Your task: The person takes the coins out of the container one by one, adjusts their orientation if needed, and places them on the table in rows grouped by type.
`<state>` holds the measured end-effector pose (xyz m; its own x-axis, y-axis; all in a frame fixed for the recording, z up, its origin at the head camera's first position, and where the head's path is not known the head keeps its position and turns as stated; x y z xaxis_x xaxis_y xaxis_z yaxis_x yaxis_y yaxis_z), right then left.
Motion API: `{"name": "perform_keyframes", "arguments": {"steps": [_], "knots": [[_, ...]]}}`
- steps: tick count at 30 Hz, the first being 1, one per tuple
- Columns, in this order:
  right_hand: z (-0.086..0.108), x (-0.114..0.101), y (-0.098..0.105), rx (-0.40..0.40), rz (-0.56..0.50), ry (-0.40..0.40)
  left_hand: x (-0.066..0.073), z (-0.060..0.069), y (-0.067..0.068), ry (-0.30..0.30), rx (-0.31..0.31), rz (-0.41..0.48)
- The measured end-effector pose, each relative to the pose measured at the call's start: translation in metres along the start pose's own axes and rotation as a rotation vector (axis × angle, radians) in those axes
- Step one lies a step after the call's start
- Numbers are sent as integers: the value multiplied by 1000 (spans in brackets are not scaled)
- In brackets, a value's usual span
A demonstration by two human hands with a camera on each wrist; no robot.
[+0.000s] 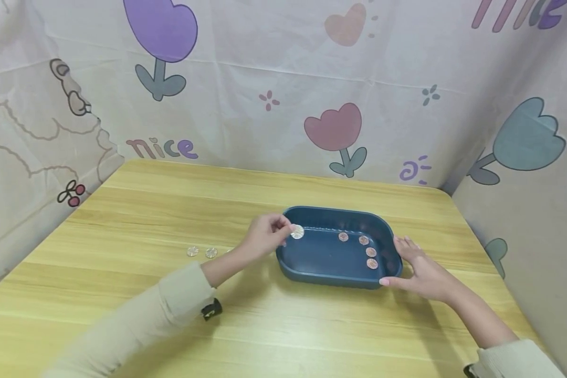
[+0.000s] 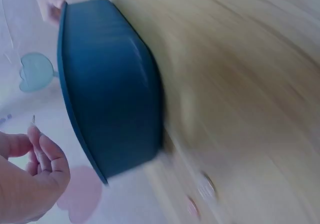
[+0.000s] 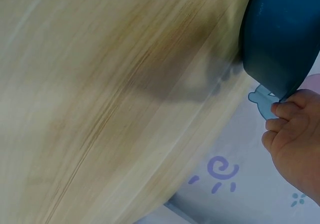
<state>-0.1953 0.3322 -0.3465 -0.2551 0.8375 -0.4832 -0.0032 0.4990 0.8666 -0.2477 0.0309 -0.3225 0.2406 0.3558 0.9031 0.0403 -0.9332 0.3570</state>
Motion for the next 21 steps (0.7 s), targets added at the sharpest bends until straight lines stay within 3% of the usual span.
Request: {"name": "perform_keyframes", "arguments": {"steps": [5, 9, 15, 21], "knots": [[1, 0, 1, 4, 1, 5, -16, -3, 26, 52, 35, -14], [1, 0, 0, 4, -13, 7, -24, -4, 45, 57, 50, -48], [0, 0, 0, 6, -17, 8, -37, 2, 73, 54, 29, -107], [0, 0, 0, 4, -13, 6, -57, 11, 102, 116, 54, -156]]}}
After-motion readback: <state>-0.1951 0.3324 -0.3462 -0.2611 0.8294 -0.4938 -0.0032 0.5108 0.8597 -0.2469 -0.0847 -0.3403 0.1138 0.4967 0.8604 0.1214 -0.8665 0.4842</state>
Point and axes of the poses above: each hand's wrist, its own z-axis away from the middle knuckle, its own y-axis out of the back of the hand, x = y × z, the point moved 6 cm from there along -z, towards the middle knuckle, and after that the axes turned 13 degrees about x, right-handed, at the moved point
